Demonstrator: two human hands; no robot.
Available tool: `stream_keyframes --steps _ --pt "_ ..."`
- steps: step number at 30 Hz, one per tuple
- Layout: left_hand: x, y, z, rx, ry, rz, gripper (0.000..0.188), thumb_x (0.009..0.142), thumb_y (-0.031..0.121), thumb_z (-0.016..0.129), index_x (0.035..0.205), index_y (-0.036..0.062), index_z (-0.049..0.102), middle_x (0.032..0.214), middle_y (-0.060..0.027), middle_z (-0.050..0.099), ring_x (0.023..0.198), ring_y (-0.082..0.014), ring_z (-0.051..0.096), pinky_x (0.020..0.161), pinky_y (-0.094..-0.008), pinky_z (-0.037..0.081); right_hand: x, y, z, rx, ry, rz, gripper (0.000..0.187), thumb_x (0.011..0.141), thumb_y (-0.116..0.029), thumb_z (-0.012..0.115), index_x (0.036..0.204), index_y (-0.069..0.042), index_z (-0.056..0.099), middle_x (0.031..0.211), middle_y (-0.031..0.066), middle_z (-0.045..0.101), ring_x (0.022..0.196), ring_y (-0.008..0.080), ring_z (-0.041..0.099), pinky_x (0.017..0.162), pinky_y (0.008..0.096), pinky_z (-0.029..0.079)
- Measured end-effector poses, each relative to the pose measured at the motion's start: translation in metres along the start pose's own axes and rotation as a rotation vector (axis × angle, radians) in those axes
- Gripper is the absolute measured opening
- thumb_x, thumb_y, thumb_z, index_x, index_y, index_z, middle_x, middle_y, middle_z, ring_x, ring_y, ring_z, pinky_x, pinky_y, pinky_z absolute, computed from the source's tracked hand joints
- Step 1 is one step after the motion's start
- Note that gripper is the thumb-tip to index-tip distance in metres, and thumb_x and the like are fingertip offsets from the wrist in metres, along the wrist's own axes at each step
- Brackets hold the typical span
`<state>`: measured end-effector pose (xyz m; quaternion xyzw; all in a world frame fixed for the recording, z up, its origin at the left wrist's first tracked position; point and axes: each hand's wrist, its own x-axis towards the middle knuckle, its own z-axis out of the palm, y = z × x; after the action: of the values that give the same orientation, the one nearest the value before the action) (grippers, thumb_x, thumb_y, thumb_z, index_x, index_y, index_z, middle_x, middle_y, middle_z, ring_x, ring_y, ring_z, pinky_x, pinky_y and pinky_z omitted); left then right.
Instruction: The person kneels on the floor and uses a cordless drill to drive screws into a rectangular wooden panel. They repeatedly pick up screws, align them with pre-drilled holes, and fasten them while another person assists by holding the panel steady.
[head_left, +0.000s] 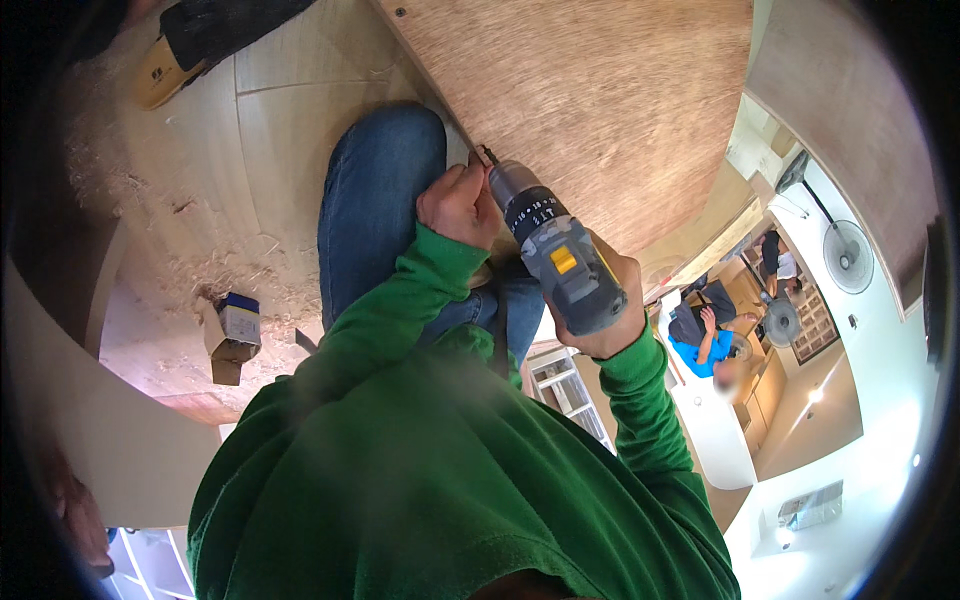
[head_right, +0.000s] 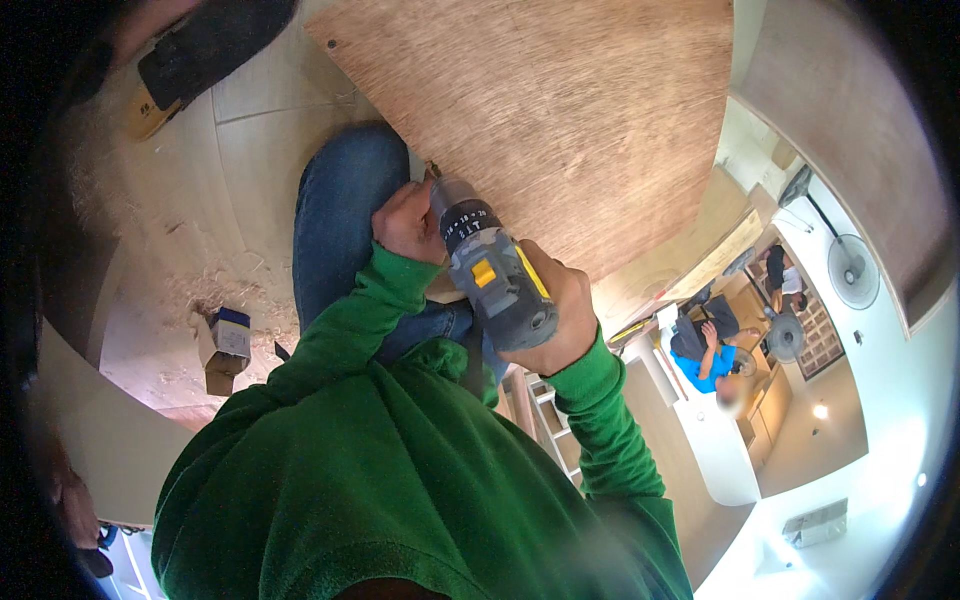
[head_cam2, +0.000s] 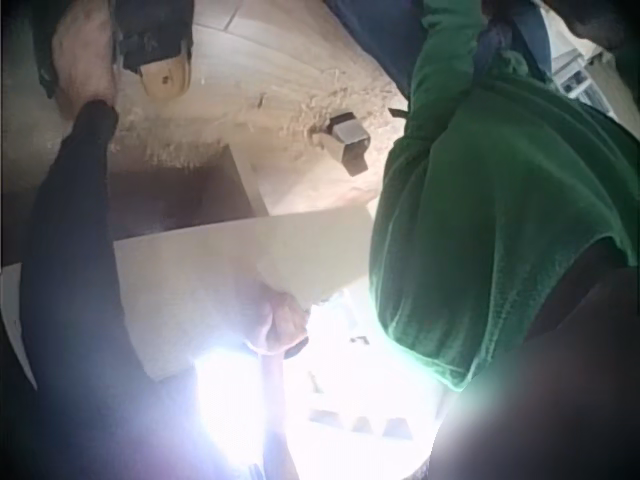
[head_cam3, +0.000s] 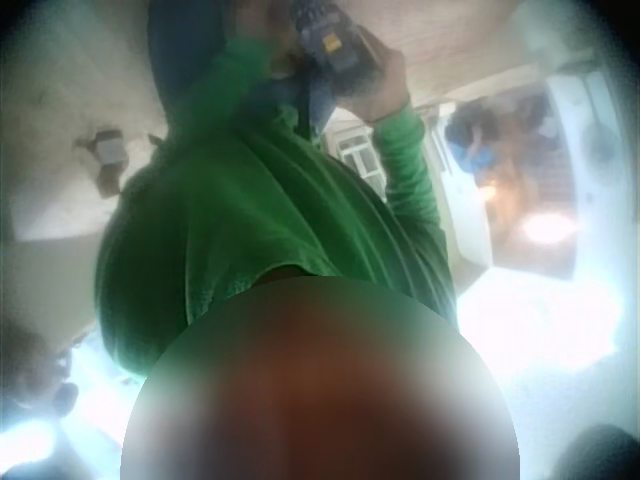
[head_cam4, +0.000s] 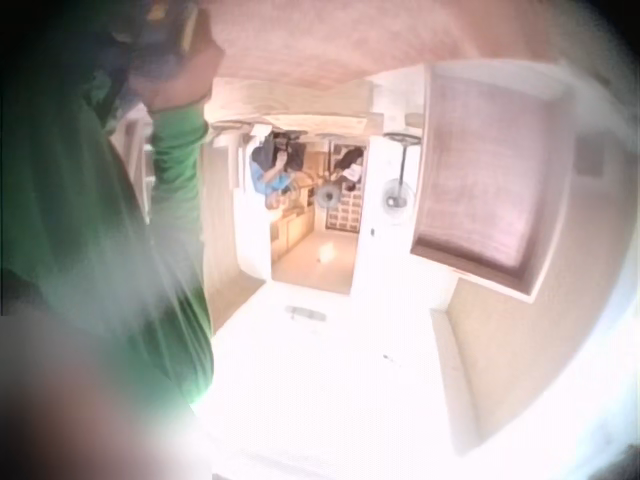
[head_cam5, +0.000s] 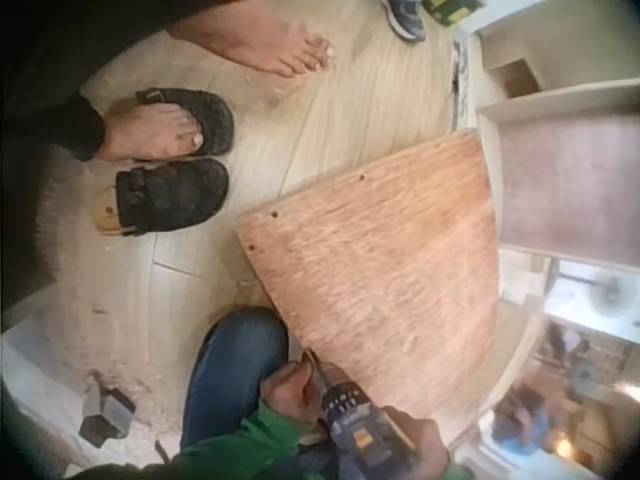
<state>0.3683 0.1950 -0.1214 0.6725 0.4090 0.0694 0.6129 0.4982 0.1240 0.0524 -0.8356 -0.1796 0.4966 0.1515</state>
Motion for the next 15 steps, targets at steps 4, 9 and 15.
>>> stream_keyframes --steps 4,9,15 --pt "-0.001 -0.003 0.001 0.001 0.012 0.057 0.030 0.090 -0.005 0.064 0.119 -0.0077 0.071 0.079 -0.0174 0.062 0.068 -0.0385 0.065 0.058 -0.0456 0.052 0.000 0.002 0.003 -0.023 -0.008 0.022 0.054 0.063 -0.018 0.085 0.111 -0.002 0.065 0.083 0.0194 0.071 0.077 0.0397 0.072 0.071 0.0409 0.057" --pt "-0.003 -0.012 0.004 -0.057 0.006 0.084 0.043 0.080 -0.009 0.059 0.121 -0.0103 0.070 0.079 -0.0179 0.059 0.066 -0.0371 0.063 0.056 -0.0446 0.052 0.002 0.007 0.006 -0.028 -0.013 0.027 0.057 0.064 -0.021 0.086 0.113 -0.002 0.065 0.082 0.0200 0.070 0.076 0.0393 0.071 0.071 0.0416 0.057" --pt "-0.002 -0.014 0.000 -0.059 -0.051 0.089 0.048 0.076 -0.008 0.057 0.122 -0.0119 0.069 0.078 -0.0169 0.058 0.064 -0.0347 0.061 0.055 -0.0431 0.051 0.008 0.000 0.007 -0.035 0.016 0.037 0.049 0.064 -0.021 0.086 0.104 -0.003 0.064 0.078 0.0195 0.068 0.073 0.0404 0.070 0.069 0.0426 0.055"
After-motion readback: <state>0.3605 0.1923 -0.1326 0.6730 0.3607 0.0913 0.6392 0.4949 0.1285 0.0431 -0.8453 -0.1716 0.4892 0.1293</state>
